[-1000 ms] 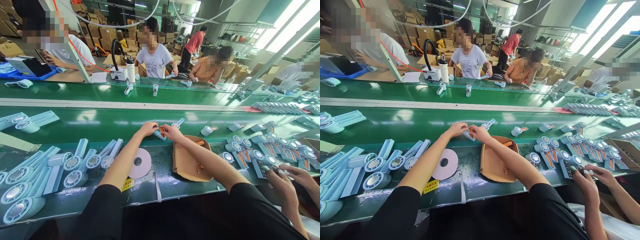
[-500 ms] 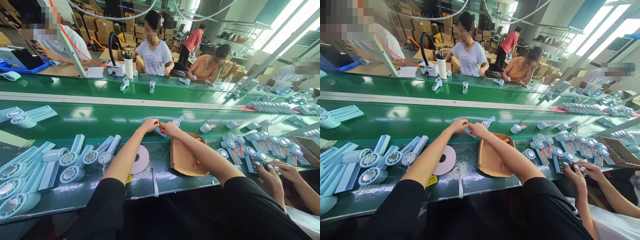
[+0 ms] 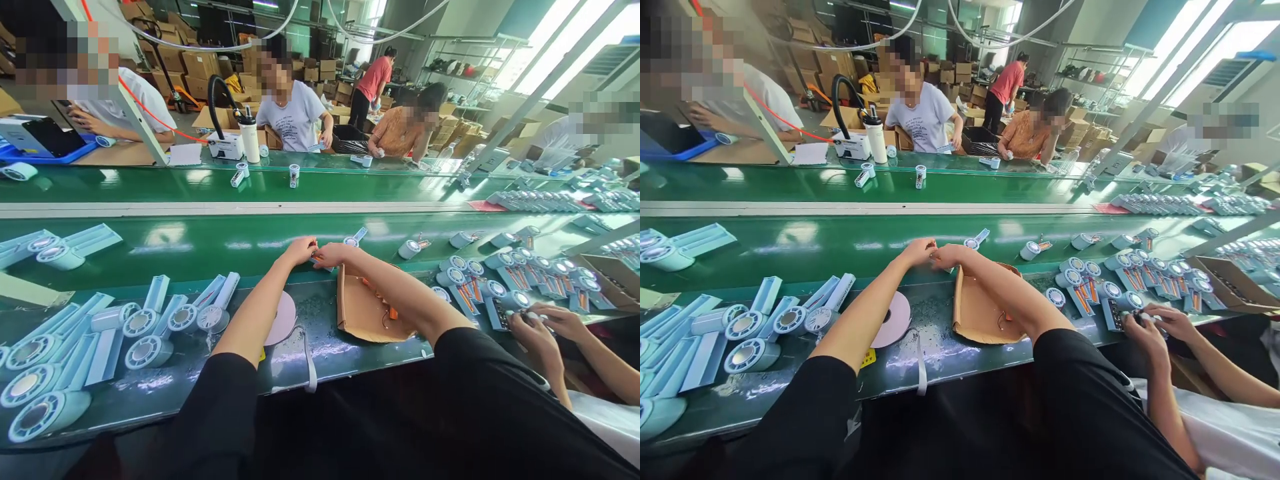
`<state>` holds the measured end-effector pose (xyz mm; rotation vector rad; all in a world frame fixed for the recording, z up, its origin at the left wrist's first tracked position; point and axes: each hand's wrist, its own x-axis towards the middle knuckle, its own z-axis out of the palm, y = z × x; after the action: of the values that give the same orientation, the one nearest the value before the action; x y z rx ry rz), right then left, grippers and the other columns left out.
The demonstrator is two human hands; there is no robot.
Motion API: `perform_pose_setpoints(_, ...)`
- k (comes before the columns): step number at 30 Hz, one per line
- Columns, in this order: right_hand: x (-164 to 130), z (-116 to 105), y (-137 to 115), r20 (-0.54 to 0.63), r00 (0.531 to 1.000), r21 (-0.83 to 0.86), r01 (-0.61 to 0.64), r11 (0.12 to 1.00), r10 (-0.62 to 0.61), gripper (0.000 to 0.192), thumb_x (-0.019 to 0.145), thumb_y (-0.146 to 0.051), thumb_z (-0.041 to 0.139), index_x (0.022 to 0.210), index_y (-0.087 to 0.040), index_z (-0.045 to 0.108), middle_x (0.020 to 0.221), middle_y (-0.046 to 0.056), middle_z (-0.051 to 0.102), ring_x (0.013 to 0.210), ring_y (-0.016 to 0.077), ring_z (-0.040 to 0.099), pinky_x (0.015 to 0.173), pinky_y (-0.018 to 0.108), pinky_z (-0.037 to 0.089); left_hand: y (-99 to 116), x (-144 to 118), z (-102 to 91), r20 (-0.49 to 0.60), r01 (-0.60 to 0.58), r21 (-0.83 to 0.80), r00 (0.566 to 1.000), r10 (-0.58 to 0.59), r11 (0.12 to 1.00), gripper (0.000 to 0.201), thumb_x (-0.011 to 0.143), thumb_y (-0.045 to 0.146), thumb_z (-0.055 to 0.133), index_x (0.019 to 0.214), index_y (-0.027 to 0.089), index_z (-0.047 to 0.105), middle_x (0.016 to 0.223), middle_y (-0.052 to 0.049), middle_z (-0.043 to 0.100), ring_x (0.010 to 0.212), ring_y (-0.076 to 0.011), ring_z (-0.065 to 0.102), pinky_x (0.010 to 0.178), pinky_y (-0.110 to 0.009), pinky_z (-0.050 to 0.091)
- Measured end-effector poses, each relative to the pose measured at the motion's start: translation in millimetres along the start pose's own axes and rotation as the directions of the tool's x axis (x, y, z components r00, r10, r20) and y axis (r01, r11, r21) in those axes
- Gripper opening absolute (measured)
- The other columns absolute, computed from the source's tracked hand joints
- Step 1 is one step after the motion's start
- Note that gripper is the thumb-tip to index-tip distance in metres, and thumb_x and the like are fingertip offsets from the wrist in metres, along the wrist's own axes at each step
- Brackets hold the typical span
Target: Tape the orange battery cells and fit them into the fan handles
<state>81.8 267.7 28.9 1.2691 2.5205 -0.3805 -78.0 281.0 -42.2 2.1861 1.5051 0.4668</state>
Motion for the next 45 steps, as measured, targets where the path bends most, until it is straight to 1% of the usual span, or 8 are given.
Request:
perform_pose_setpoints(5,-74.9,2.4,42.1,-0.256,0.966,0.126,-0.013,0.992,0.046,0.039,0.109,-0.032,0.046,0.139,-0.024,0.070,0.133,0.008,0.078,0.119,0.0225,0.072,0.100,0.031,0.052,8.4,-24.9,6.9,-0.066,-0.083,0.032,0.994,0.085,0.996,0.020,0.104,0.024,0.052,0.102,0.019,0.071,0.110,-0.010,0.075,0.119,-0.0243,0.062,0.111,-0.043,0.048)
perform_pose_setpoints(10,-144.0,50.8,74.4,-0.277,0.942,0.205,-0.137,0.969,0.192,0.024,0.102,-0.030,0.060,0.101,-0.020,0.081,0.100,0.009,0.084,0.090,0.0247,0.077,0.084,0.033,0.055,12.0,-34.1,11.6,-0.099,-0.087,0.054,0.991,0.092,0.995,0.021,0.102,0.024,0.051,0.103,0.022,0.072,0.114,-0.011,0.076,0.123,-0.0273,0.057,0.113,-0.044,0.046)
perform_pose_setpoints(16,-134.6,83.5,69.8,-0.307,0.916,0.288,-0.170,0.942,0.259,0.020,0.085,-0.017,0.080,0.105,-0.014,0.079,0.114,0.021,0.080,0.117,0.0372,0.071,0.099,0.043,0.054,44.4,-15.8,-1.9,-0.064,0.003,0.110,0.998,0.004,0.994,0.028,0.101,0.028,0.052,0.121,0.020,0.070,0.131,-0.014,0.073,0.134,-0.0300,0.055,0.111,-0.044,0.049)
perform_pose_setpoints(20,-142.0,81.7,77.5,-0.351,0.889,0.489,-0.094,0.867,0.294,0.026,0.101,-0.031,0.063,0.122,-0.022,0.075,0.114,0.012,0.081,0.097,0.0254,0.077,0.087,0.036,0.060,56.7,-78.3,-18.9,-0.053,0.012,0.142,0.999,-0.004,0.990,0.044,0.100,0.035,0.054,0.141,0.023,0.062,0.146,-0.012,0.067,0.139,-0.0295,0.055,0.116,-0.044,0.047)
perform_pose_setpoints(26,-189.7,86.3,53.5,-0.267,0.892,0.916,0.353,-0.191,0.366,0.048,0.093,-0.056,0.070,0.131,-0.028,0.067,0.114,0.008,0.078,0.086,0.0198,0.074,0.072,0.034,0.061,11.9,-231.5,-20.5,0.106,0.003,0.355,0.993,-0.044,0.935,0.056,0.087,0.050,0.070,0.139,0.028,0.070,0.147,-0.008,0.069,0.135,-0.0337,0.064,0.114,-0.046,0.053)
perform_pose_setpoints(30,-203.8,86.1,15.8,-0.151,0.948,0.834,0.273,-0.478,0.279,0.048,0.088,-0.050,0.077,0.126,-0.026,0.064,0.093,0.001,0.070,0.059,0.0098,0.055,0.050,0.022,0.043,-4.7,-268.4,-5.4,0.080,0.043,0.479,0.992,-0.093,0.877,0.065,0.086,0.035,0.069,0.150,0.026,0.063,0.156,-0.010,0.062,0.143,-0.0357,0.058,0.116,-0.048,0.052)
perform_pose_setpoints(39,-206.6,96.8,-16.8,-0.321,0.904,0.913,0.375,-0.162,0.284,0.046,0.077,-0.048,0.090,0.113,-0.026,0.074,0.110,0.004,0.073,0.103,0.0198,0.068,0.088,0.032,0.055,16.7,-280.7,-8.7,-0.121,0.079,0.445,0.992,-0.027,0.892,0.044,0.089,0.038,0.070,0.130,0.022,0.071,0.131,-0.015,0.073,0.136,-0.0416,0.056,0.113,-0.058,0.052)
perform_pose_setpoints(45,-202.4,96.6,-45.4,-0.336,0.917,0.927,0.363,-0.098,0.217,0.062,0.089,-0.066,0.074,0.133,-0.023,0.070,0.096,0.005,0.073,0.080,0.0172,0.064,0.080,0.034,0.056,73.3,-273.9,-17.1,-0.413,-0.080,0.448,0.864,0.286,0.890,0.059,0.087,0.035,0.080,0.142,0.027,0.060,0.127,-0.014,0.069,0.141,-0.0420,0.048,0.120,-0.062,0.043)
